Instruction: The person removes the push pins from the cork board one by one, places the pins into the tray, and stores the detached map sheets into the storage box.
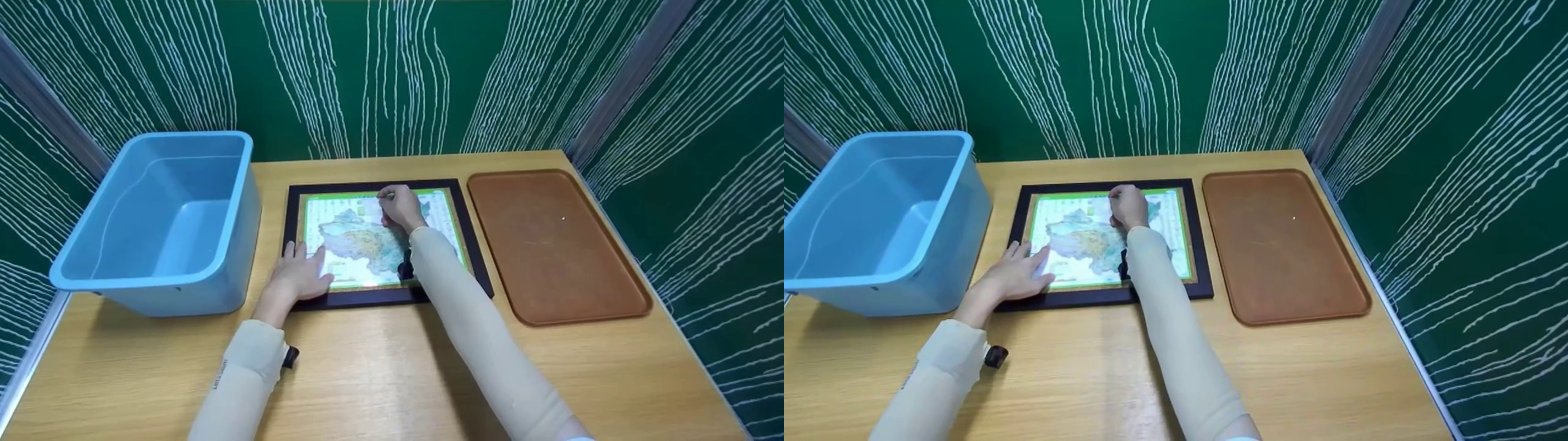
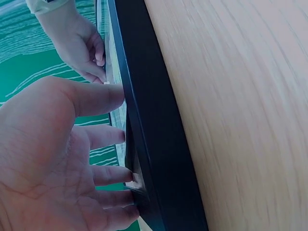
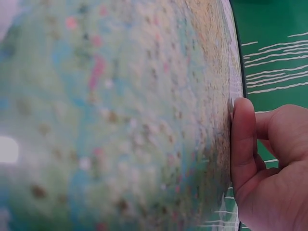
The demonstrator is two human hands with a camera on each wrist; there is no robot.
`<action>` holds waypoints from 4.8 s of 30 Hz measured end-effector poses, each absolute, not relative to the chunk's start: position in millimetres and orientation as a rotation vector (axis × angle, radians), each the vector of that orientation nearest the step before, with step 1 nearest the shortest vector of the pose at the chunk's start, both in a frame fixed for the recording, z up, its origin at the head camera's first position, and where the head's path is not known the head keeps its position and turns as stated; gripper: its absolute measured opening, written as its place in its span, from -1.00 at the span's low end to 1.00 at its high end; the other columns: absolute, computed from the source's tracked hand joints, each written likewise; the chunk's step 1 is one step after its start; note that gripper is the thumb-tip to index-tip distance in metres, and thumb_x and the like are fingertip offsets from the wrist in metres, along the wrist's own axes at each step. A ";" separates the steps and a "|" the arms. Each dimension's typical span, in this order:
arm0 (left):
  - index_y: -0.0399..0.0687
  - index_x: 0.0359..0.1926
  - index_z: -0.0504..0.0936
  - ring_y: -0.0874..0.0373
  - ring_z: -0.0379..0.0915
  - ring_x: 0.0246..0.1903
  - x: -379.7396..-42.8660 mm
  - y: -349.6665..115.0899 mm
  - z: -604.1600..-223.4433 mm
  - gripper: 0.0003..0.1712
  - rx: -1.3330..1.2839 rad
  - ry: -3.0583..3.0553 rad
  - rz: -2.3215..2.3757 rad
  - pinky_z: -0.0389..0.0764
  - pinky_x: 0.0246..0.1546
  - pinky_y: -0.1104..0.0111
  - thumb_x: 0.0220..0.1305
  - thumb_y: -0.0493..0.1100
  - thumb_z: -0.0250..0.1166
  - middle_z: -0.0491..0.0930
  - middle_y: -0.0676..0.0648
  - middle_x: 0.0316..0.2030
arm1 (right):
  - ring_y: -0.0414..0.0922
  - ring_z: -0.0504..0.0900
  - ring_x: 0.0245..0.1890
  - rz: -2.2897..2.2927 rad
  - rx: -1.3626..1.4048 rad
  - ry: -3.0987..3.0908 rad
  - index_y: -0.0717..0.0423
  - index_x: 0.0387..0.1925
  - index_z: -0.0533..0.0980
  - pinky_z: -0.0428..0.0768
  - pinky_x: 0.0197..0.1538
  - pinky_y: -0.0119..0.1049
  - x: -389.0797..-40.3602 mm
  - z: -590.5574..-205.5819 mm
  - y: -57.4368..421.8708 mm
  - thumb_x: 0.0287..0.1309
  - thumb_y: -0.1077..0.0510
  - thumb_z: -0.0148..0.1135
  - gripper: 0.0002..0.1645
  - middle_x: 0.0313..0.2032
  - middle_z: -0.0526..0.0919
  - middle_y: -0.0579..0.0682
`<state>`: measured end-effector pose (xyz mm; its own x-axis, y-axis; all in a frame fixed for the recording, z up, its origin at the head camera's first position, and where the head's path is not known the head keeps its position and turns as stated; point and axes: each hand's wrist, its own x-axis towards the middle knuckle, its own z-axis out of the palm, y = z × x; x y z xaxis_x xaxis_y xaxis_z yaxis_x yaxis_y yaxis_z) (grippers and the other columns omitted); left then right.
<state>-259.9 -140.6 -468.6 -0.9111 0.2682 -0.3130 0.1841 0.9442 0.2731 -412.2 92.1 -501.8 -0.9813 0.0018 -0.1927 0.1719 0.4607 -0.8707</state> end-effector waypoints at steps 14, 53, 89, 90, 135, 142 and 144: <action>-0.11 0.61 0.00 -0.46 -0.40 0.50 -261.3 -141.4 -470.4 -0.16 0.328 2.736 0.324 -0.12 0.44 -0.26 0.52 0.18 -0.03 -0.17 -0.50 0.53 | -0.12 0.57 -0.66 -1.640 0.177 2.461 0.05 -0.06 0.65 0.57 -0.57 -0.30 -411.1 -501.8 93.4 0.43 0.20 0.17 -0.83 -0.43 0.66 0.10; -0.13 0.59 0.11 -0.46 -0.34 0.50 -251.4 -139.3 -477.1 -0.19 0.292 2.825 0.398 -0.08 0.42 -0.29 0.46 0.11 0.03 -0.11 -0.50 0.52 | -0.10 0.56 -0.66 -1.603 0.154 2.489 0.01 -0.06 0.63 0.52 -0.57 -0.27 -410.0 -504.2 93.6 0.46 0.18 0.12 -0.82 -0.51 0.66 0.10; -0.09 0.61 0.01 -0.43 -0.44 0.51 -255.0 -137.7 -473.9 -0.18 0.277 2.780 0.400 -0.14 0.43 -0.27 0.48 0.11 -0.01 -0.20 -0.47 0.54 | -0.10 0.62 -0.61 -1.606 0.153 2.465 0.03 -0.13 0.63 0.60 -0.53 -0.31 -412.4 -500.3 98.3 0.46 0.16 0.17 -0.87 -0.41 0.67 0.10; -0.09 0.61 0.01 -0.43 -0.44 0.51 -255.1 -137.7 -473.7 -0.18 0.278 2.777 0.395 -0.14 0.43 -0.27 0.48 0.11 -0.01 -0.20 -0.47 0.54 | -0.10 0.62 -0.61 -1.610 0.149 2.460 0.04 -0.13 0.63 0.60 -0.52 -0.31 -412.2 -500.3 98.3 0.45 0.16 0.17 -0.87 -0.40 0.67 0.11; -0.16 0.61 -0.01 -0.46 -0.48 0.50 -254.4 -142.2 -472.8 -0.16 0.249 2.757 0.425 -0.19 0.44 -0.27 0.47 0.09 -0.01 -0.24 -0.51 0.53 | 0.00 0.75 -0.18 -2.020 0.188 1.871 0.22 0.14 0.52 0.70 -0.04 -0.22 -408.8 -502.1 117.3 0.45 0.20 0.17 -0.68 -0.06 0.67 0.19; -0.15 0.61 -0.02 -0.45 -0.48 0.51 -257.8 -139.1 -469.8 -0.16 0.247 2.746 0.412 -0.19 0.45 -0.25 0.47 0.08 -0.02 -0.26 -0.51 0.53 | -0.04 0.71 -0.32 -2.101 0.102 1.881 0.31 0.13 0.51 0.73 -0.11 -0.19 -408.0 -505.3 123.0 0.44 0.21 0.19 -0.67 -0.13 0.64 0.19; -0.15 0.61 -0.01 -0.45 -0.48 0.50 -258.8 -137.9 -470.2 -0.16 0.252 2.744 0.411 -0.18 0.45 -0.25 0.47 0.08 -0.02 -0.25 -0.51 0.53 | -0.05 0.70 -0.35 -2.109 0.102 1.897 0.30 0.12 0.52 0.73 -0.12 -0.19 -407.7 -505.9 124.5 0.44 0.21 0.19 -0.68 -0.15 0.64 0.17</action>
